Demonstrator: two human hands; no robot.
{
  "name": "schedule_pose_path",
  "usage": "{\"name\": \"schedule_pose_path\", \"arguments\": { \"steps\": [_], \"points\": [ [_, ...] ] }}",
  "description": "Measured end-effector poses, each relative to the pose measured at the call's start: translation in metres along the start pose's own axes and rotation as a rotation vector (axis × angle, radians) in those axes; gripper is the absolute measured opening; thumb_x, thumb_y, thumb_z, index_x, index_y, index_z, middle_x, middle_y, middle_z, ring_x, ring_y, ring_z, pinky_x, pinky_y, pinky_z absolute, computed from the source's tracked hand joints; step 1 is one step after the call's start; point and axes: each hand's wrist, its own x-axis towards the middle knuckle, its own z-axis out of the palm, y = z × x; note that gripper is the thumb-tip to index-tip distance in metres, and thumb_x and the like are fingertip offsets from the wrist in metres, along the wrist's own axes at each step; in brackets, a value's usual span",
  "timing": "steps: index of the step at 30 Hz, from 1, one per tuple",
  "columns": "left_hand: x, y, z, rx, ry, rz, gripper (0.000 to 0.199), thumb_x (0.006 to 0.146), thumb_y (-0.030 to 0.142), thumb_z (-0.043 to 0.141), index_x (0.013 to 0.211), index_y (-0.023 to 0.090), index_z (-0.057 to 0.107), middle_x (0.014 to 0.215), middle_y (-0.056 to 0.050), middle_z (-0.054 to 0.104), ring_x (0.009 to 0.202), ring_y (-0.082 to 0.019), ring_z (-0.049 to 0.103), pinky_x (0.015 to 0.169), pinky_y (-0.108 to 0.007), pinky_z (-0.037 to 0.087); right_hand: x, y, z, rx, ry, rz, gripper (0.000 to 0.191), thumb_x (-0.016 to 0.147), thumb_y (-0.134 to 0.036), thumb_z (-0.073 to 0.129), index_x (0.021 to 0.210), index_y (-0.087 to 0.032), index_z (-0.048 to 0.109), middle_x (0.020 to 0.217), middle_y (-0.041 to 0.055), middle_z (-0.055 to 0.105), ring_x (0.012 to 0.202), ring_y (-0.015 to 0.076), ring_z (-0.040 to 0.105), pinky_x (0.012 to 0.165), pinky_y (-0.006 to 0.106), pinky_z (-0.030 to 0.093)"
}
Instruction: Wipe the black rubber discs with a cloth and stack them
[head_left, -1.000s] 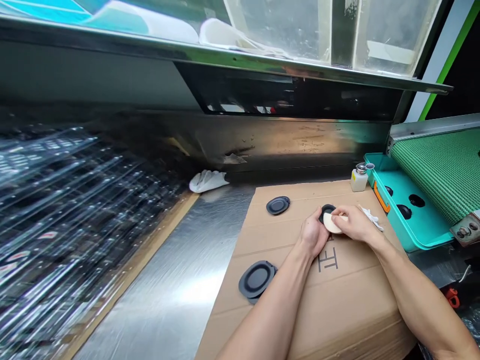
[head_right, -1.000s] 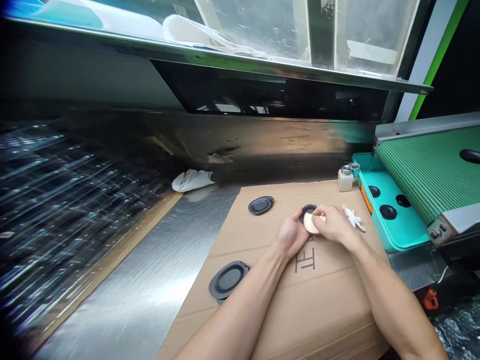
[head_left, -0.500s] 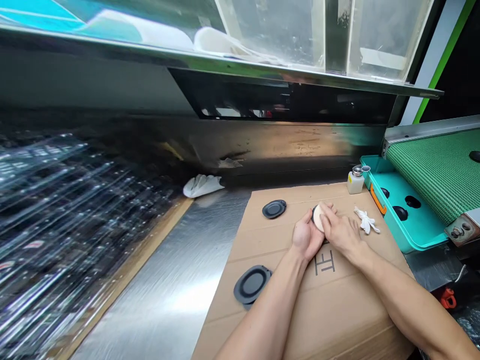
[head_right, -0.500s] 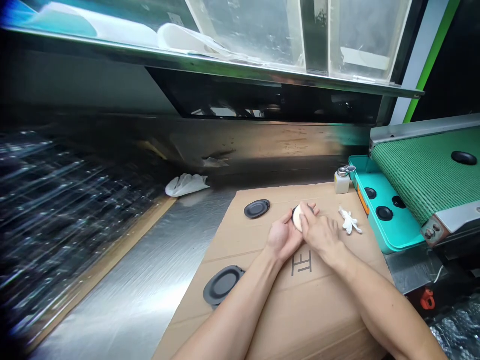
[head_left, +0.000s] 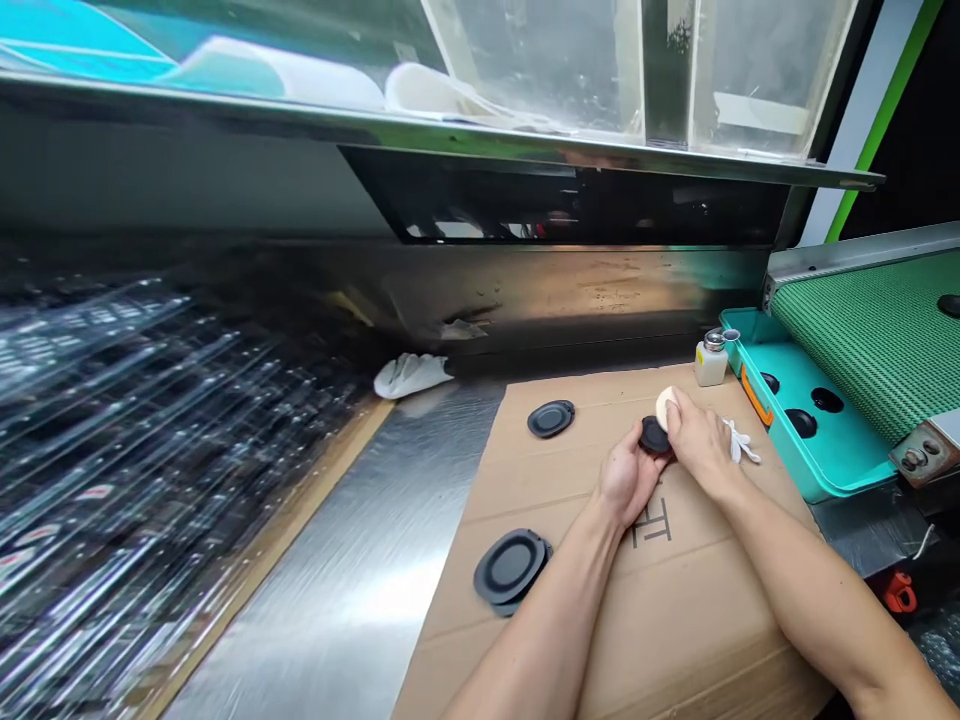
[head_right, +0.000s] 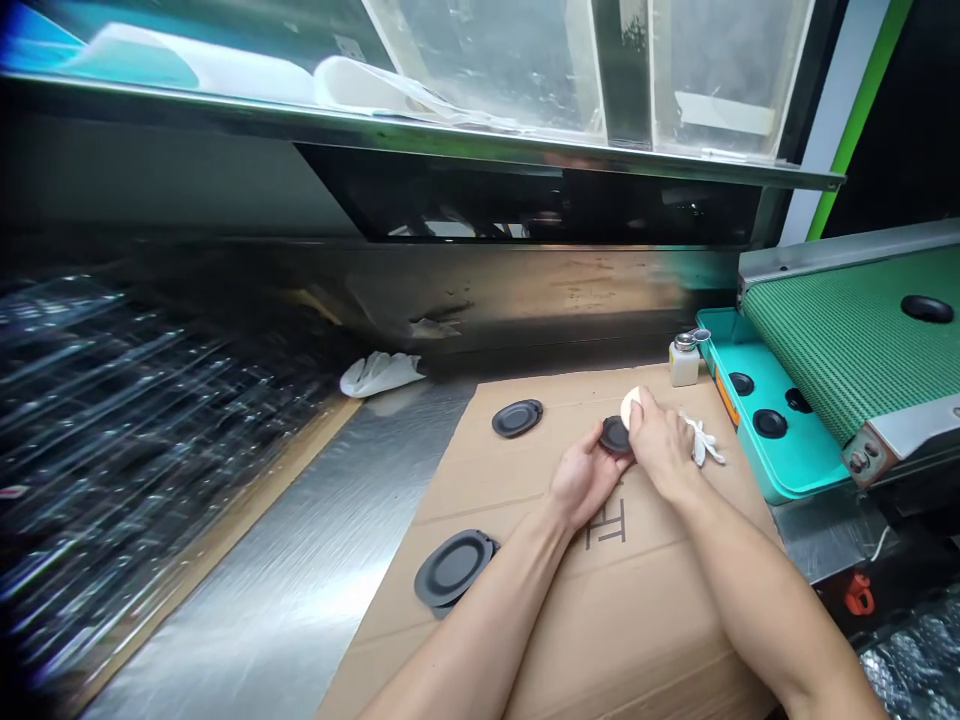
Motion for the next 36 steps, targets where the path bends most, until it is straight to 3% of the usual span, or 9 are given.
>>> {"name": "schedule_pose_path", "arguments": {
  "steps": [2,6,8,11,15,18,23,31,36],
  "points": [
    [0.002,0.006,-0.002,0.004,0.054,0.021,0.031,0.101,0.023,0.038,0.111,0.010,0.065,0.111,-0.017,0.071,0.110,-0.025,0.068,0.098,-0.042,0.056,0.004,0.014,-0.005,0.057,0.000,-0.024,0.047,0.103,-0.047,0.031,0.144,-0.034,0.049,0.117,0.0081,0.071,0.102,0.0269,0.067,0.086,0.036,0.046],
    [0.001,0.026,-0.004,-0.080,0.149,0.110,0.023,0.100,0.028,0.047,0.110,0.015,0.062,0.099,-0.014,0.070,0.100,-0.024,0.071,0.087,-0.039,0.061,0.006,0.032,-0.020,0.191,-0.072,-0.261,0.043,0.102,-0.051,0.035,0.127,-0.031,0.064,0.112,0.0047,0.072,0.104,0.0228,0.065,0.085,0.030,0.045],
    [-0.002,0.035,-0.003,-0.138,0.159,0.106,0.031,0.099,0.040,0.048,0.108,0.013,0.062,0.097,-0.015,0.069,0.094,-0.022,0.072,0.079,-0.033,0.062,0.007,0.037,-0.027,0.151,0.009,-0.312,0.045,0.102,-0.051,0.034,0.116,-0.028,0.070,0.108,0.0064,0.072,0.104,0.0224,0.063,0.088,0.030,0.043],
    [-0.007,0.043,-0.002,-0.197,0.161,0.017,0.055,0.099,0.056,0.038,0.104,0.008,0.063,0.092,-0.016,0.068,0.078,-0.018,0.071,0.063,-0.023,0.061,0.010,0.049,-0.035,-0.028,0.146,-0.224,0.040,0.097,-0.050,0.046,0.113,-0.023,0.071,0.115,0.0118,0.068,0.111,0.0280,0.058,0.090,0.035,0.043],
    [-0.013,0.045,0.002,-0.219,0.168,-0.045,0.064,0.100,0.057,0.029,0.104,0.003,0.063,0.081,-0.015,0.067,0.067,-0.015,0.069,0.055,-0.019,0.059,0.015,0.065,-0.036,-0.161,-0.083,-0.120,0.030,0.088,-0.038,0.059,0.108,-0.018,0.072,0.107,0.0157,0.071,0.100,0.0308,0.063,0.080,0.036,0.045],
    [-0.016,0.044,0.004,-0.177,0.162,-0.058,0.065,0.100,0.058,0.028,0.106,0.003,0.063,0.079,-0.015,0.068,0.065,-0.016,0.068,0.054,-0.020,0.059,0.015,0.061,-0.034,0.034,-0.033,-0.276,0.026,0.093,-0.029,0.051,0.105,-0.020,0.072,0.104,0.0107,0.073,0.099,0.0244,0.065,0.084,0.032,0.045],
    [-0.018,0.037,0.006,-0.093,0.144,-0.082,0.070,0.100,0.058,0.024,0.106,0.001,0.063,0.074,-0.016,0.068,0.059,-0.016,0.067,0.052,-0.021,0.057,0.005,0.037,-0.032,0.428,0.089,-0.483,0.031,0.096,-0.034,0.050,0.118,-0.020,0.067,0.113,0.0067,0.071,0.101,0.0190,0.064,0.087,0.027,0.047],
    [-0.021,0.030,0.010,-0.049,0.148,-0.168,0.070,0.103,0.049,0.017,0.104,-0.002,0.064,0.065,-0.016,0.068,0.049,-0.014,0.064,0.044,-0.018,0.053,0.000,0.027,-0.028,0.493,0.105,-0.534,0.030,0.096,-0.036,0.050,0.110,-0.019,0.071,0.107,0.0079,0.071,0.099,0.0206,0.064,0.089,0.030,0.047],
    [-0.022,0.018,0.011,0.111,0.085,-0.142,0.070,0.100,0.058,0.024,0.096,0.004,0.068,0.064,-0.015,0.069,0.048,-0.017,0.065,0.043,-0.021,0.053,-0.003,0.025,-0.028,0.516,0.009,-0.589,0.027,0.094,-0.036,0.056,0.106,-0.023,0.075,0.099,0.0049,0.072,0.092,0.0180,0.065,0.084,0.028,0.048]
  ]
}}
